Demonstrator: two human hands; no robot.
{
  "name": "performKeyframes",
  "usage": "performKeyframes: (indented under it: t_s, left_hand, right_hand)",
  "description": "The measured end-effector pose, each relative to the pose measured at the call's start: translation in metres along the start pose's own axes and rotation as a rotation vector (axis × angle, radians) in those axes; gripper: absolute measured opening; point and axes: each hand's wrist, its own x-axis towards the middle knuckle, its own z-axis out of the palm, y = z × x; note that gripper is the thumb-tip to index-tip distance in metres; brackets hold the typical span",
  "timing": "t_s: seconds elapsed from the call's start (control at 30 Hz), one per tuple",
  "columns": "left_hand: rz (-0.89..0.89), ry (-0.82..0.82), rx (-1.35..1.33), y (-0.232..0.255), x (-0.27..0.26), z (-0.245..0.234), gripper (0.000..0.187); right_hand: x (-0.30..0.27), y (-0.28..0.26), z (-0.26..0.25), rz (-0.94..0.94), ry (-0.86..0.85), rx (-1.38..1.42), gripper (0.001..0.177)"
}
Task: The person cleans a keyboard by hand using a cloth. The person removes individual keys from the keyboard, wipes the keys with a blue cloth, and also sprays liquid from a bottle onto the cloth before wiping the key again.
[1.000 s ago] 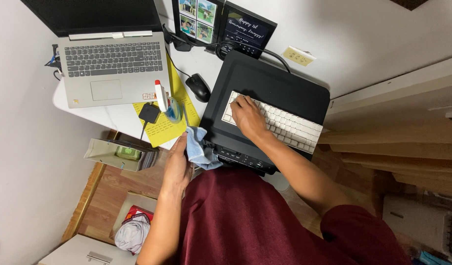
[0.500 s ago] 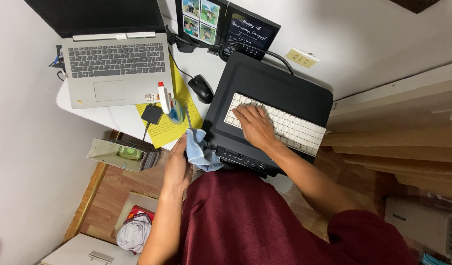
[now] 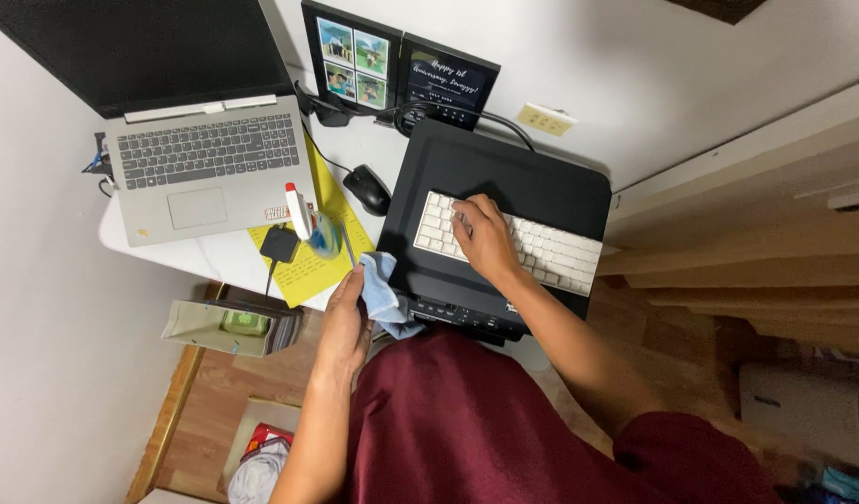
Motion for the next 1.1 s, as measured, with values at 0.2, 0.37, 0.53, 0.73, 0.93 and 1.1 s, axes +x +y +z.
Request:
performKeyframes:
  t_s: [0.2,0.37,0.53,0.73,0.93,1.1]
  left_hand:
    - [0.01,-0.041,0.02,-0.003,0.002,-0.004,0.033]
    - [-0.001,-0.033,0.028,-0.001,-0.001,-0.009,0.031]
    - [-0.042,0.01,0.042,0.005,-0.004,-0.014,0.032]
    - [-0.043,-0.02,0.03,0.008,0.002,-0.021,0.031]
    - [0.141,-0.303,0.265,-0.001,0.009,-0.042,0.034]
    - [0.05,-0.344,0.121,0.024,-0.002,-0.022,0.025]
  right_hand:
    - [-0.005,0.005,0.011,-0.213,0.008,-0.246,0.021]
    - [-0.007,0.001,0.019,-0.189,0.037,-0.357,0.022]
    - [-0.001,0.004,0.025,-0.135,-0.066,-0.349,0.015]
    - [0.02,0.011,0.009,-0.159,-0.224,-0.346,0.026]
    - [0.018,-0.016,-0.011,0.088,-0.17,0.04,0.024]
    - [-0.012,-0.07,-0.042,-0.012,0.013,0.535,0.022]
